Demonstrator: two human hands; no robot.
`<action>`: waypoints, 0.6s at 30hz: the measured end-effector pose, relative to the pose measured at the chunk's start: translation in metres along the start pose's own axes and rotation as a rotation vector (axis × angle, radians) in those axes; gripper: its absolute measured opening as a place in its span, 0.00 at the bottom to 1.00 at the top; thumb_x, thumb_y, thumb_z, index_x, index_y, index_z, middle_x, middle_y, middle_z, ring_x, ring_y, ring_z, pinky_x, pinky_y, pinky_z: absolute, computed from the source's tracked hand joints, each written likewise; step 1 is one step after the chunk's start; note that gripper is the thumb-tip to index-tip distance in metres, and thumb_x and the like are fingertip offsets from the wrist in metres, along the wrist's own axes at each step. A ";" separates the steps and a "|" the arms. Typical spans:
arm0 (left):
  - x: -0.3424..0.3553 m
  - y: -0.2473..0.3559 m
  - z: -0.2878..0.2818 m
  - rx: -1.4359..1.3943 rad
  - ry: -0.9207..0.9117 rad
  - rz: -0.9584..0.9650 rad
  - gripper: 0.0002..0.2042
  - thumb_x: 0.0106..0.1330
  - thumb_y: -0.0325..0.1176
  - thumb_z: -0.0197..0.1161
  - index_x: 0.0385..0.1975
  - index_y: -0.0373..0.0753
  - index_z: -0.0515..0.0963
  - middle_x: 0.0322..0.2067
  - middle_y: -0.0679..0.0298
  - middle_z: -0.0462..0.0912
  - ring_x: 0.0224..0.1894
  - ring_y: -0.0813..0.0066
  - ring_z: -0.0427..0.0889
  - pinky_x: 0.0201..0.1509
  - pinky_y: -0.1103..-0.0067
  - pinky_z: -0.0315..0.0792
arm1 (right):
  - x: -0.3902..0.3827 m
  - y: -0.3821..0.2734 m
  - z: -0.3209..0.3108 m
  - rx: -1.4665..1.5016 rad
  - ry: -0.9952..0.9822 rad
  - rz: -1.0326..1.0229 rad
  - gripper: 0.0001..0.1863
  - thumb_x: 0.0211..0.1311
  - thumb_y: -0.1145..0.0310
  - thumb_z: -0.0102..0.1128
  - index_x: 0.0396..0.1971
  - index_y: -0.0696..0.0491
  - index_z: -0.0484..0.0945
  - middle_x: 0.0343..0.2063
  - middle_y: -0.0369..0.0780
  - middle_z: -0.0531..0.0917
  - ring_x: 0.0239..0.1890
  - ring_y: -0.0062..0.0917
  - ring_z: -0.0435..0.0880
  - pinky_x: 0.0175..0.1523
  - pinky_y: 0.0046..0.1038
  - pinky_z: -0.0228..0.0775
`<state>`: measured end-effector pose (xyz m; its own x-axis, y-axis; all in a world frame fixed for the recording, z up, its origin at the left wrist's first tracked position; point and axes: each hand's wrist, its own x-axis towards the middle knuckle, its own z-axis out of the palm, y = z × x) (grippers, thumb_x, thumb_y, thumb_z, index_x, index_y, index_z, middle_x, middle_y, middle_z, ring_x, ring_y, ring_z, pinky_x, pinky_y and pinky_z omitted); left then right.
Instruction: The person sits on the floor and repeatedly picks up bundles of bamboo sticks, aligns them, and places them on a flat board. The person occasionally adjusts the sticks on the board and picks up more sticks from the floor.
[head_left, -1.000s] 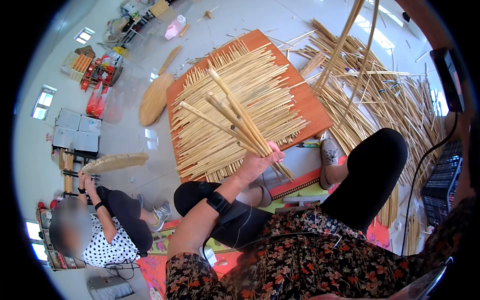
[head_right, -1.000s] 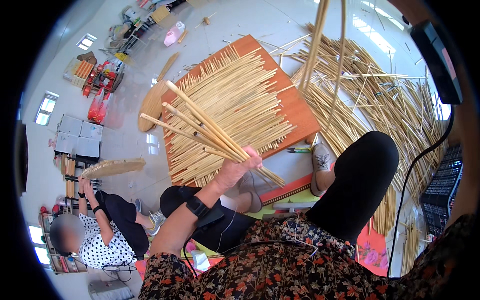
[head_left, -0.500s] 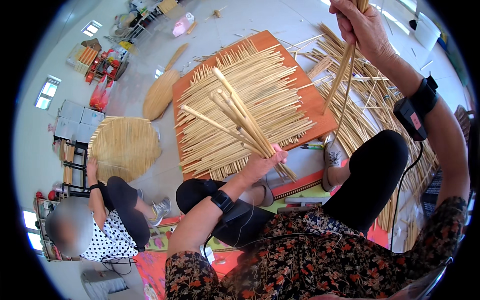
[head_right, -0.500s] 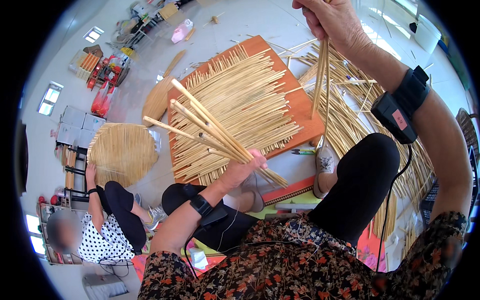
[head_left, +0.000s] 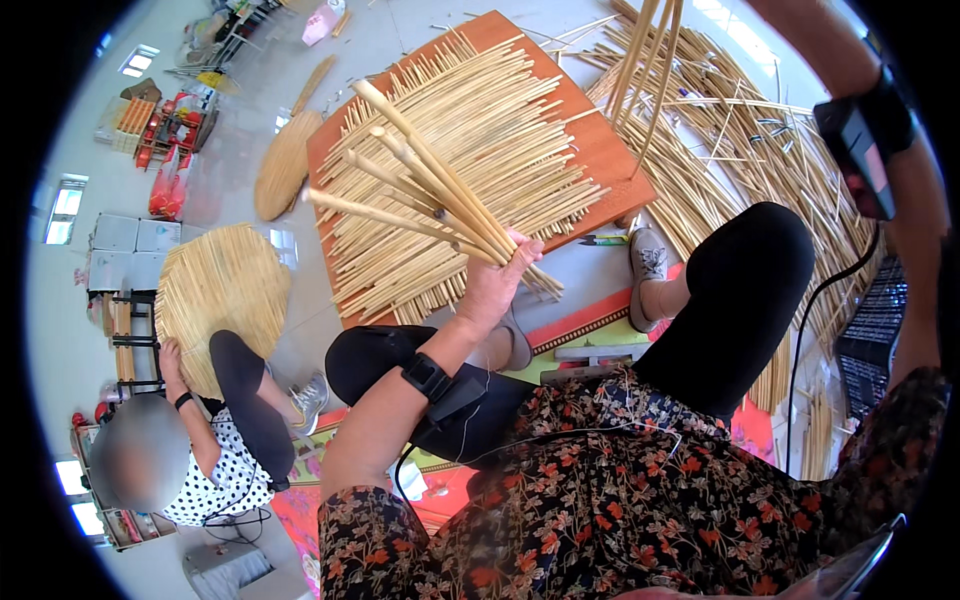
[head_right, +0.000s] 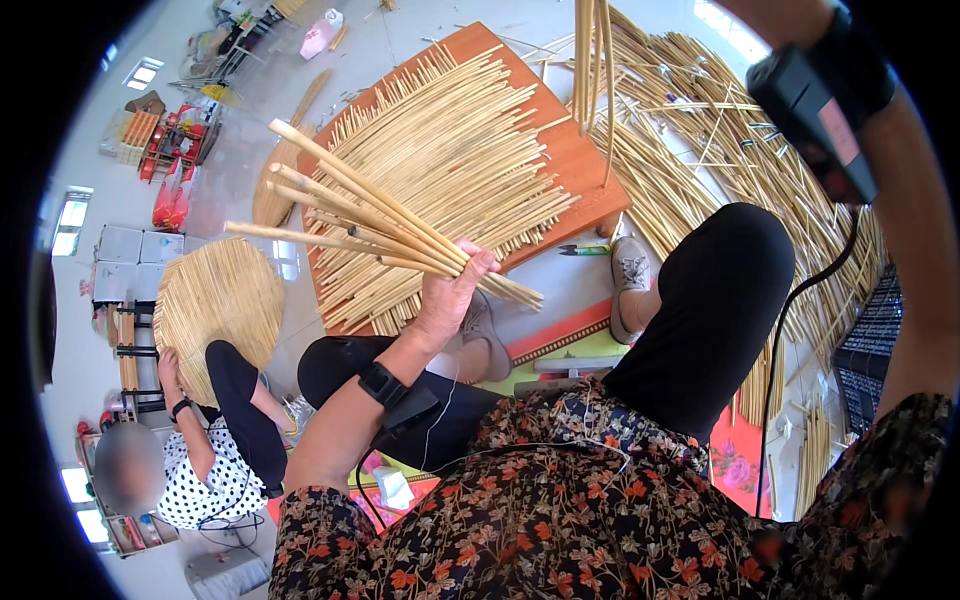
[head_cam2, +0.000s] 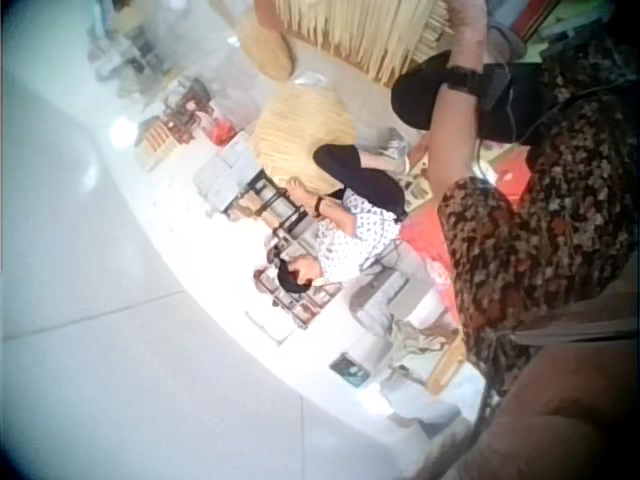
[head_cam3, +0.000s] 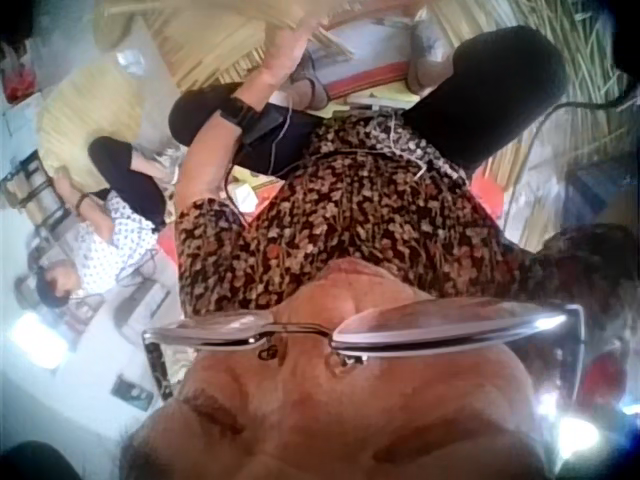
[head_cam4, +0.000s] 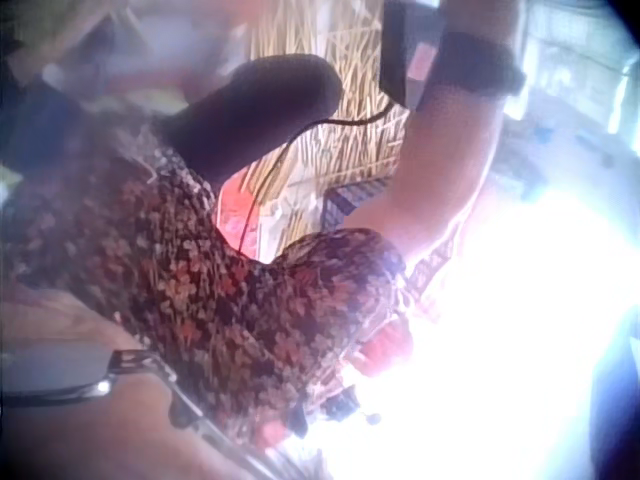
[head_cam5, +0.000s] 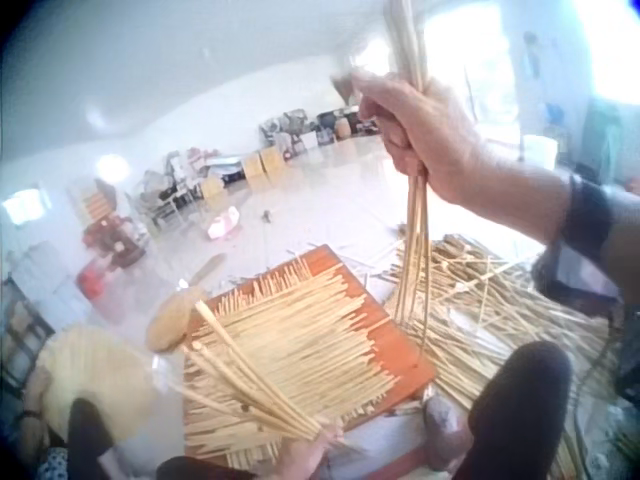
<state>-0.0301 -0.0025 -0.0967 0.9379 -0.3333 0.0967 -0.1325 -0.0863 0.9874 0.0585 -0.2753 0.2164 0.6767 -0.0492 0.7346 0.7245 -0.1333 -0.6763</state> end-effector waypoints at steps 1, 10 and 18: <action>0.001 -0.001 0.002 0.008 -0.031 -0.021 0.12 0.71 0.38 0.66 0.32 0.35 0.80 0.28 0.67 0.83 0.34 0.82 0.79 0.40 0.80 0.73 | -0.010 0.000 -0.001 -0.092 0.019 0.113 0.16 0.71 0.56 0.61 0.27 0.52 0.77 0.11 0.26 0.68 0.11 0.10 0.62 0.14 0.16 0.53; -0.002 -0.006 -0.009 0.006 -0.041 -0.062 0.11 0.72 0.37 0.65 0.33 0.35 0.80 0.29 0.67 0.84 0.36 0.81 0.80 0.44 0.80 0.74 | -0.056 0.057 -0.006 -0.037 0.081 0.403 0.19 0.70 0.55 0.62 0.23 0.53 0.75 0.09 0.29 0.68 0.08 0.13 0.63 0.14 0.19 0.53; 0.002 -0.006 -0.001 -0.095 -0.019 -0.108 0.11 0.73 0.39 0.63 0.33 0.36 0.78 0.30 0.64 0.84 0.37 0.79 0.81 0.48 0.78 0.75 | -0.050 0.047 -0.004 0.018 0.019 0.311 0.21 0.72 0.53 0.58 0.24 0.53 0.76 0.10 0.28 0.66 0.11 0.12 0.61 0.15 0.19 0.52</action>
<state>-0.0271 -0.0021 -0.1028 0.9387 -0.3445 -0.0118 0.0005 -0.0331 0.9995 0.0585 -0.2829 0.1483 0.8637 -0.1033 0.4933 0.4856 -0.0910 -0.8694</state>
